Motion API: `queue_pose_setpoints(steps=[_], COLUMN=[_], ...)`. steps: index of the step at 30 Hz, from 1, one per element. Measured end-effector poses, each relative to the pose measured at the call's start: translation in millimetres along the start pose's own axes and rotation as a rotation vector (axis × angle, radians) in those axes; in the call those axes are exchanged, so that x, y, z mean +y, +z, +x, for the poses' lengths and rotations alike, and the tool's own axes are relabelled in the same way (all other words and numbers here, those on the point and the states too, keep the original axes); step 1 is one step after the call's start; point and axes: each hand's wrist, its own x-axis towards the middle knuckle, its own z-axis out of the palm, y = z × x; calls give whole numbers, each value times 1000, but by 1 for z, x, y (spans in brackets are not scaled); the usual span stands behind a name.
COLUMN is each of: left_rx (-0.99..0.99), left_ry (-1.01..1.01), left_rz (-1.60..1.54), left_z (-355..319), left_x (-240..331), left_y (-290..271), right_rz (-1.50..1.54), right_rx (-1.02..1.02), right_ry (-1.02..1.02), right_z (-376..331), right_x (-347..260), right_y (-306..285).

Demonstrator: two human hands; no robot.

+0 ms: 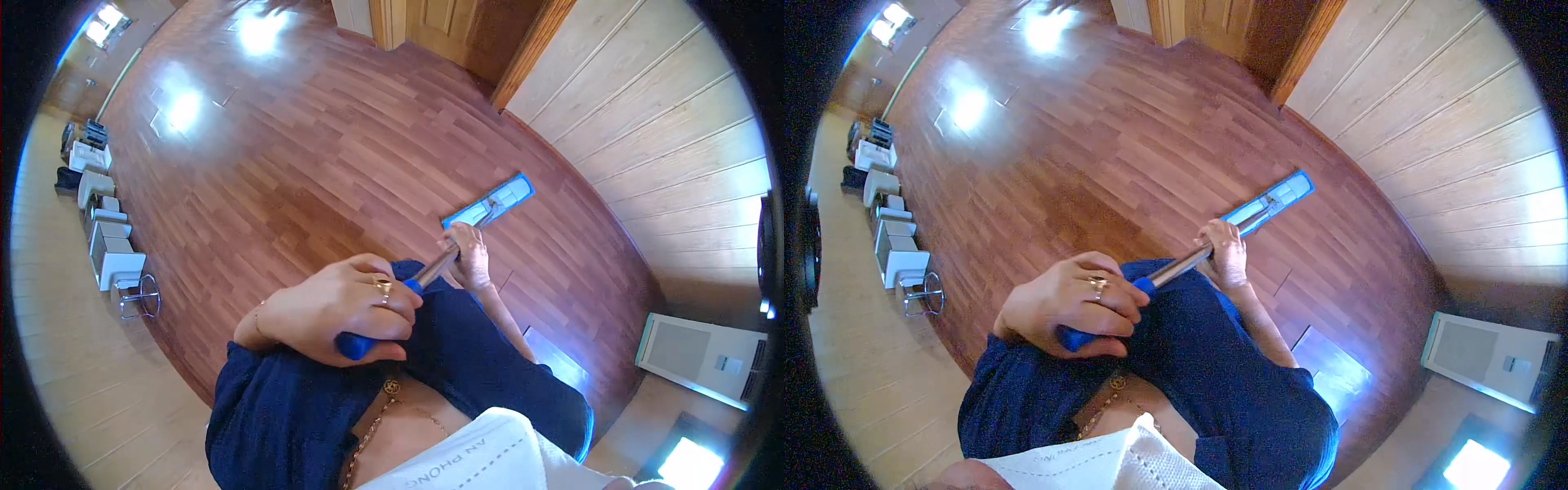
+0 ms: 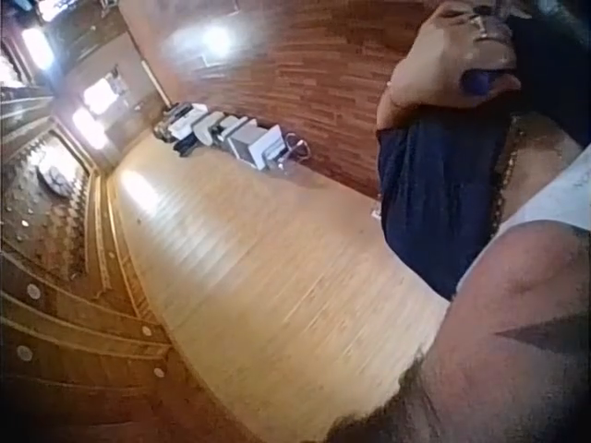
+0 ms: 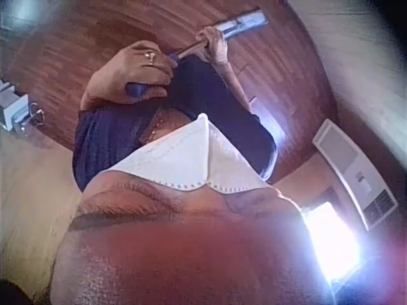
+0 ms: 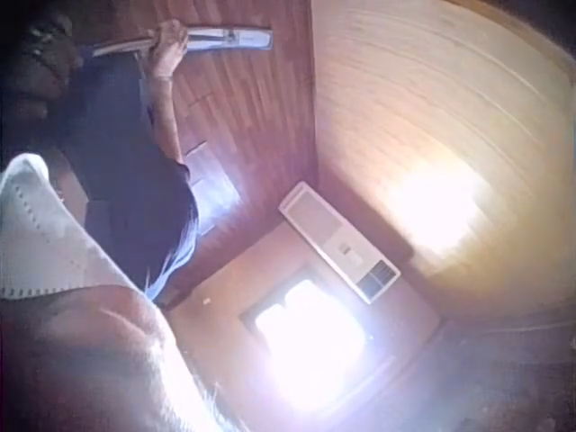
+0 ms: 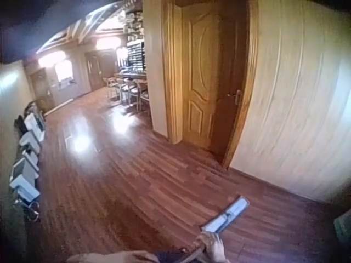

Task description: The person is mopping a wooden laminate floor in a large room using a flat mop.

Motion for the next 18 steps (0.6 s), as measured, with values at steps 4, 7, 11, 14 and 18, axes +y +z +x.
queue_pose_setpoints(steps=[4,7,11,14,18], left_rx=[-27,17,155,276,398], left_ry=[-71,-126,-238,-269,-356], left_rz=[3,18,37,77,119], left_z=[10,4,-17,-27,-35], left_x=[-4,-10,-20,-41,-65], left_y=[5,1,7,18,34], right_rz=[9,38,-150,-226,-360], right_rx=[-25,-31,-89,-111,-147], right_ry=[-27,-78,-90,-111,-244], right_z=[10,31,65,99,146], right_x=[20,25,19,30,46], right_y=[-2,8,30,53,87])
